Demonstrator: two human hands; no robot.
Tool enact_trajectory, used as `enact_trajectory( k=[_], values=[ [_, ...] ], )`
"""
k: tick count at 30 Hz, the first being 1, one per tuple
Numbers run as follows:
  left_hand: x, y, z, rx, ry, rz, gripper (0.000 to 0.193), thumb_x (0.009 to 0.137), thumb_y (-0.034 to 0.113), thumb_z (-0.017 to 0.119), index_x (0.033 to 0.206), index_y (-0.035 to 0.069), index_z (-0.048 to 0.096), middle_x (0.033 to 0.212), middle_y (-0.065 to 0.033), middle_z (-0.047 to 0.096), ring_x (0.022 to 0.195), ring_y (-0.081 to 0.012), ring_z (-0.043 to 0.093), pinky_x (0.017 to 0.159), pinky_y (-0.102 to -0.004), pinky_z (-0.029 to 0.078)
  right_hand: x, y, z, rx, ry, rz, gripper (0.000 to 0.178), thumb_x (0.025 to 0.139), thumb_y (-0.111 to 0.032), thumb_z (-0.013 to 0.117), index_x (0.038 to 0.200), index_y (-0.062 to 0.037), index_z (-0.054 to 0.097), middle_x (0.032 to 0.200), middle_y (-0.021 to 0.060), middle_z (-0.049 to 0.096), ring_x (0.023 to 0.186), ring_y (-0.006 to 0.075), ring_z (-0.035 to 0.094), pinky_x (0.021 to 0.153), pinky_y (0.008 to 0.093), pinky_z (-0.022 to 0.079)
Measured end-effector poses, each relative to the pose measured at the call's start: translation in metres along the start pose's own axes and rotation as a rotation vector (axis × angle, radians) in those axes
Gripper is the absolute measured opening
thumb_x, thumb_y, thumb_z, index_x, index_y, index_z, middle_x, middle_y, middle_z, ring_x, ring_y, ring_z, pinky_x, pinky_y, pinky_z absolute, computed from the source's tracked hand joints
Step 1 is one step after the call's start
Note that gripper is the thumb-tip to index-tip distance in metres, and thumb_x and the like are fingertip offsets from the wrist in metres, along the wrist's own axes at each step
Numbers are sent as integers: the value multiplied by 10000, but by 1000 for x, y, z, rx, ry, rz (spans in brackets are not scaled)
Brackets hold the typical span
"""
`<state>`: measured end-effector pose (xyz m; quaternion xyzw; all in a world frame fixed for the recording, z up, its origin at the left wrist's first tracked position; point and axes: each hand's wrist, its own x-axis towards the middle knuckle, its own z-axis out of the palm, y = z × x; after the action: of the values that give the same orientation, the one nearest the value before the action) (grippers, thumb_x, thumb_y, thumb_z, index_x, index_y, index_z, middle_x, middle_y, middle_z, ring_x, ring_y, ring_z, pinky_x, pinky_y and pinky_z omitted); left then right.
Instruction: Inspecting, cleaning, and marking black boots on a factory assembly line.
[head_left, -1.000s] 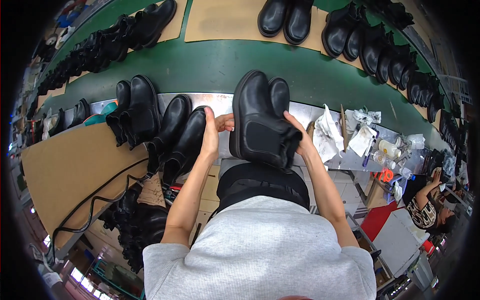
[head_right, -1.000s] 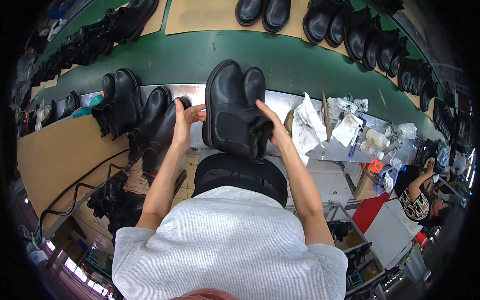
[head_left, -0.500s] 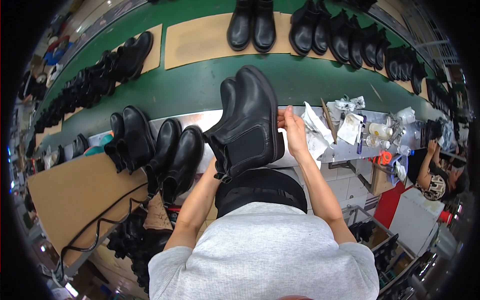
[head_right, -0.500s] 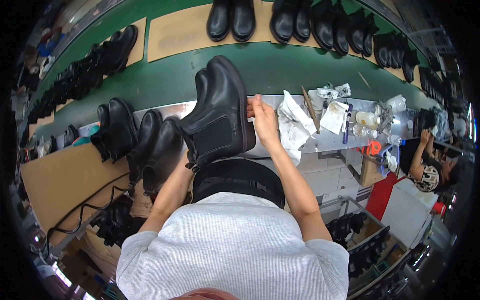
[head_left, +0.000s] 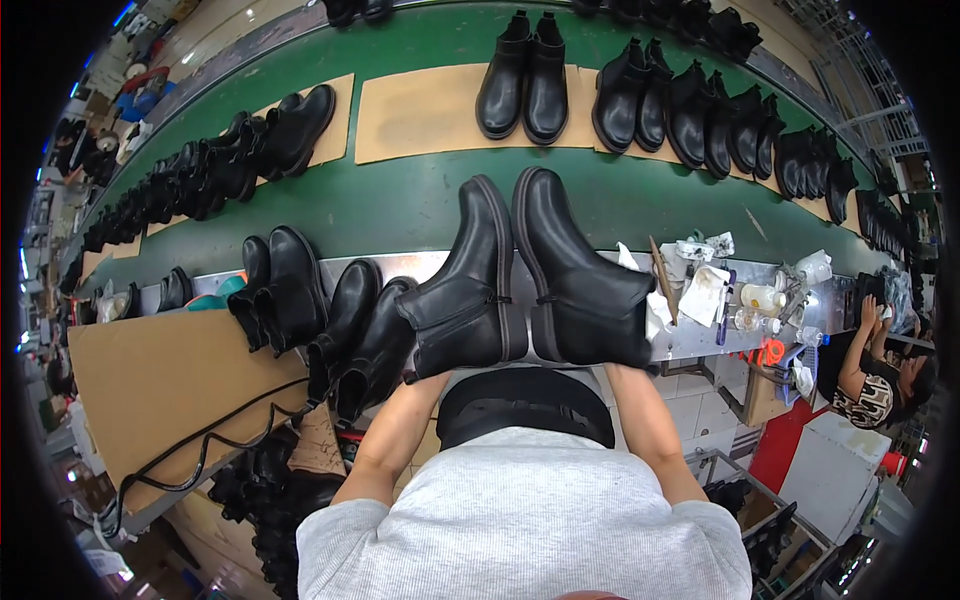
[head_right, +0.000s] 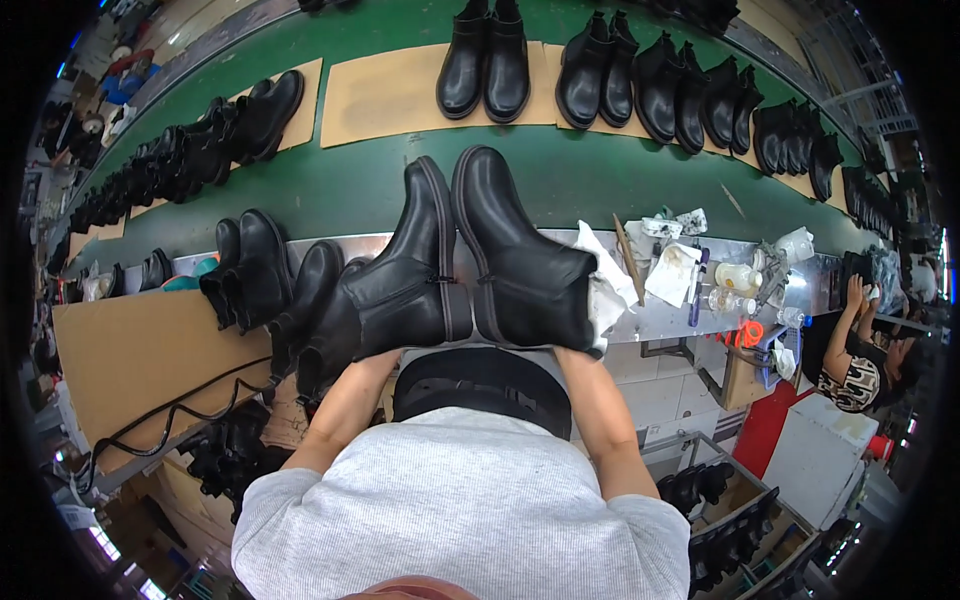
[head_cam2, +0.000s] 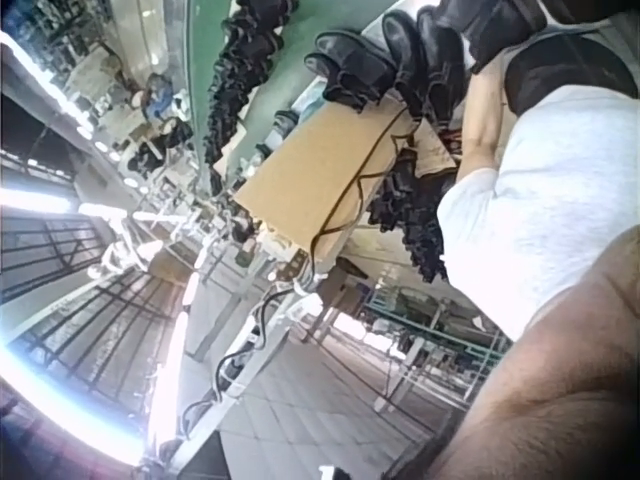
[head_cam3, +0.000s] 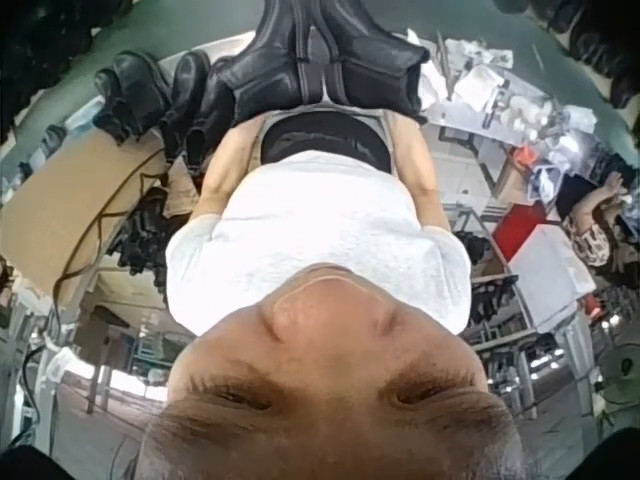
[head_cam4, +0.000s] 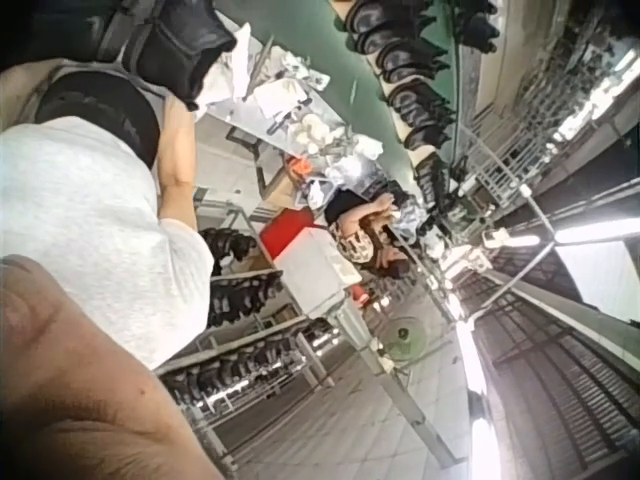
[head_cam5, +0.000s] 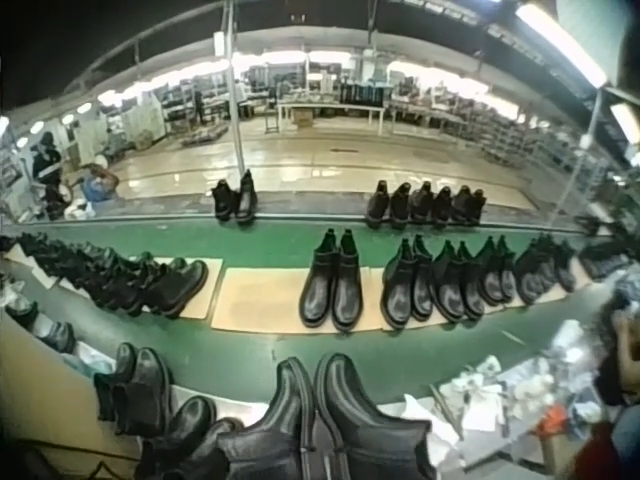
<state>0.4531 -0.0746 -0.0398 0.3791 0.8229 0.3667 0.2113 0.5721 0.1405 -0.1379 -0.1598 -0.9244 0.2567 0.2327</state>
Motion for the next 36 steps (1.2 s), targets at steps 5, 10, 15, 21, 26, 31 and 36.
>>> enact_trajectory(
  k=[5, 10, 15, 21, 26, 31, 36],
  values=[
    [10, -13, 23, -1117, 62, -199, 312, 903, 83, 461, 1193, -31, 480, 1082, -123, 564, 999, -204, 545, 894, -308, 444, 0, -49, 7, 364, -102, 226, 525, 942, -489, 403, 1054, -8, 583, 974, 82, 611, 920, 131, 563, 816, 251, 439],
    [4, -29, 37, -1747, -5, -192, 386, 911, 77, 471, 1279, -33, 428, 1137, -142, 554, 1053, -204, 541, 923, -296, 441, 22, -81, -19, 793, -179, 537, 522, 939, -487, 414, 1064, -7, 577, 993, 86, 606, 929, 132, 558, 823, 253, 438],
    [9, 8, -16, -38, 362, 178, 525, 930, 342, 481, 1335, 20, 390, 1172, -143, 547, 1088, -204, 515, 945, -347, 399, 56, -77, -70, 1225, -238, 808, 519, 936, -485, 424, 1074, -7, 571, 1011, 91, 601, 939, 133, 553, 829, 255, 436],
    [-1, -31, -50, -959, 57, -350, 893, 855, 722, 145, 1426, 42, 240, 1317, -160, 457, 1172, -237, 442, 969, -343, 345, 76, -40, -58, 875, -285, 616, 597, 943, -377, 476, 1358, 33, 348, 1352, 132, 427, 1249, 192, 379, 1042, 275, 259],
    [11, -25, -80, -672, -101, -342, 974, 781, 798, 35, 1435, 109, 251, 1196, -72, 541, 889, -181, 457, 815, -319, 375, 83, -22, -61, 897, -331, 560, 586, 937, -353, 499, 1349, 39, 358, 1325, 122, 458, 1216, 190, 413, 1032, 274, 270],
    [15, -36, -79, -818, -105, -337, 845, 839, 712, 276, 1438, 117, 250, 1234, -68, 521, 868, -165, 467, 779, -296, 404, 99, -48, -67, 1025, -409, 807, 503, 946, -328, 485, 1292, 35, 436, 1271, 94, 510, 1164, 166, 468, 1006, 275, 328],
    [25, 2, -60, -1571, 103, -340, 678, 872, 361, 597, 1394, 61, 285, 1327, -94, 463, 1181, -209, 499, 929, -338, 462, 94, -73, -67, 1779, -435, 883, 404, 942, -287, 448, 1238, -16, 488, 1172, 89, 590, 1051, 195, 579, 950, 334, 426]
  ],
)
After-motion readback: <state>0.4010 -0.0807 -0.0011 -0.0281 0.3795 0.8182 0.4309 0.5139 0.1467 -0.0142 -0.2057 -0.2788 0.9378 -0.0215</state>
